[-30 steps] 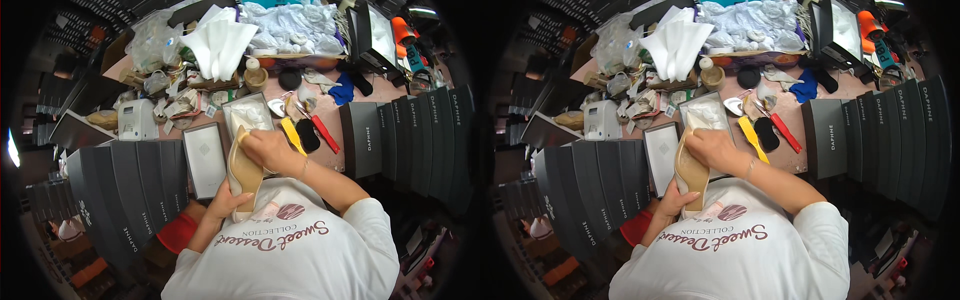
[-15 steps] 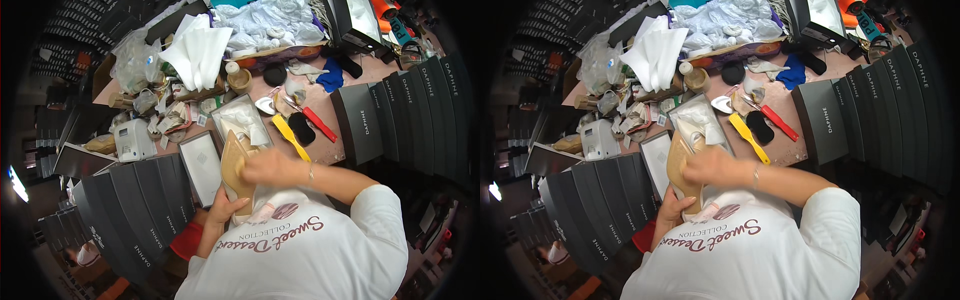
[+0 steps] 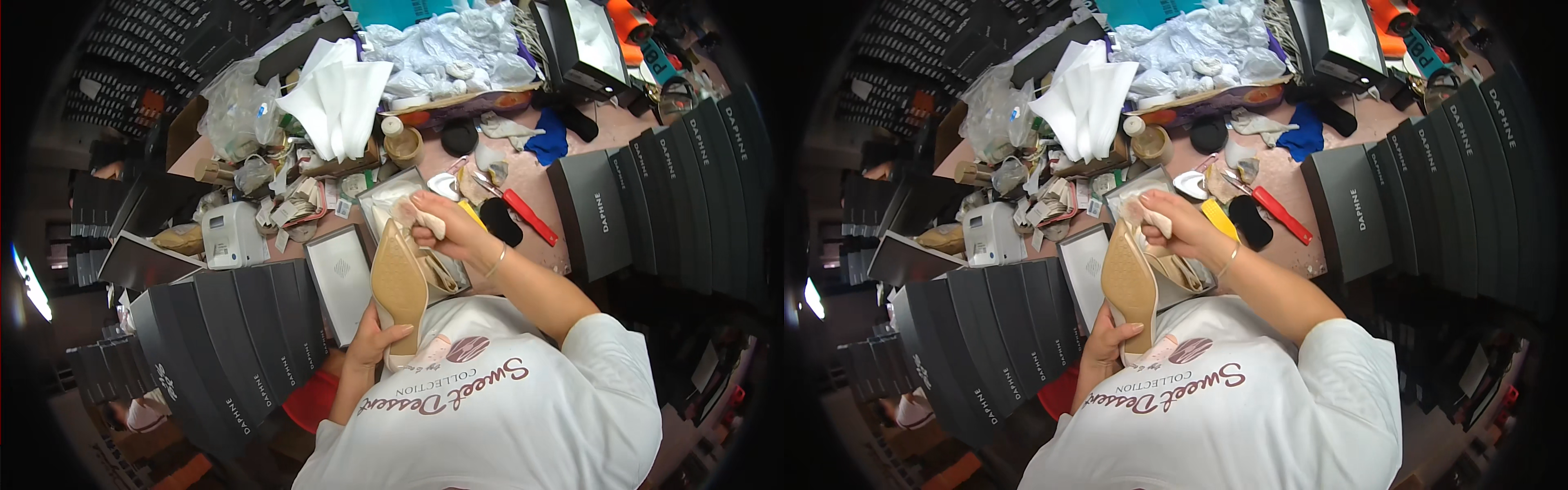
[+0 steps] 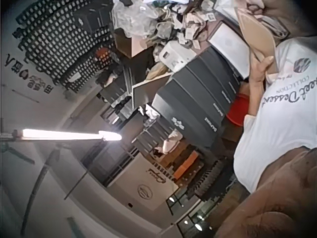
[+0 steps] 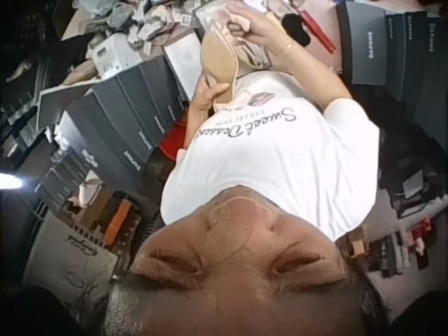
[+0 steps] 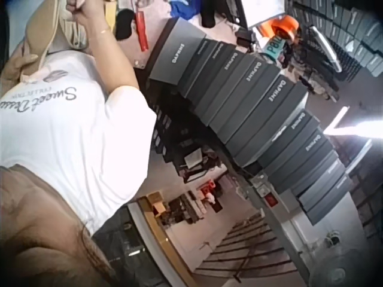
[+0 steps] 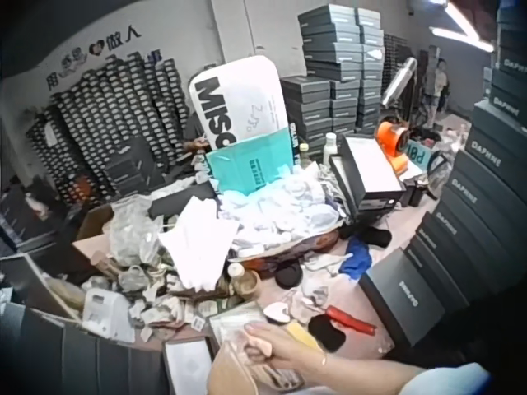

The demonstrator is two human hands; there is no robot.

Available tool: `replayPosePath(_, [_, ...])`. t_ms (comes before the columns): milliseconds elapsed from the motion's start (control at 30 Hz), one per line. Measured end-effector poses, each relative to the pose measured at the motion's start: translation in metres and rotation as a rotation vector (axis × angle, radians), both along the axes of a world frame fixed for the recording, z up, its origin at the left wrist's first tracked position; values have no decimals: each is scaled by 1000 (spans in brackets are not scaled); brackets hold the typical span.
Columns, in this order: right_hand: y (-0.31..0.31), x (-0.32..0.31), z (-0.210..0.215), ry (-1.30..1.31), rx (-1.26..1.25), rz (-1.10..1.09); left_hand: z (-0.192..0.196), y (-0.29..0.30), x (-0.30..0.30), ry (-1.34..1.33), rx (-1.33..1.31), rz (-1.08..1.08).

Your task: Inspect, clean, and pack shoes into their respective boxes.

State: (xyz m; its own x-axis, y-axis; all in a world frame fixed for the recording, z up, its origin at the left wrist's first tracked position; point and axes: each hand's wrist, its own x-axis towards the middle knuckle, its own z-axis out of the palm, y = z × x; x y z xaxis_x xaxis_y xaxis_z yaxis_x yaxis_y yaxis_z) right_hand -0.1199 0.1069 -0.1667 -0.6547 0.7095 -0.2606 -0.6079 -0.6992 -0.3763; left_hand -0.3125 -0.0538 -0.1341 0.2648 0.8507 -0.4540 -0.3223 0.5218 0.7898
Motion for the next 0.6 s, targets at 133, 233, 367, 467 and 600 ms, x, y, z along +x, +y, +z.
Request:
replayPosePath(133, [-21, 4, -5, 130, -166, -14, 4, 4, -7, -99, -89, 13])
replayPosePath(233, [-24, 7, 2, 88, -183, -25, 3, 6, -3, -94, -46, 29])
replayPosePath(367, [-30, 24, -4, -99, -29, -60, 0, 6, -3, -9, 15, 0])
replayPosePath(467, [-39, 34, -3, -306, 18, -91, -4, 5, -7, -45, -15, -46])
replayPosePath(600, [-48, 37, -9, -403, 53, -133, -10, 5, -9, -49, -12, -50])
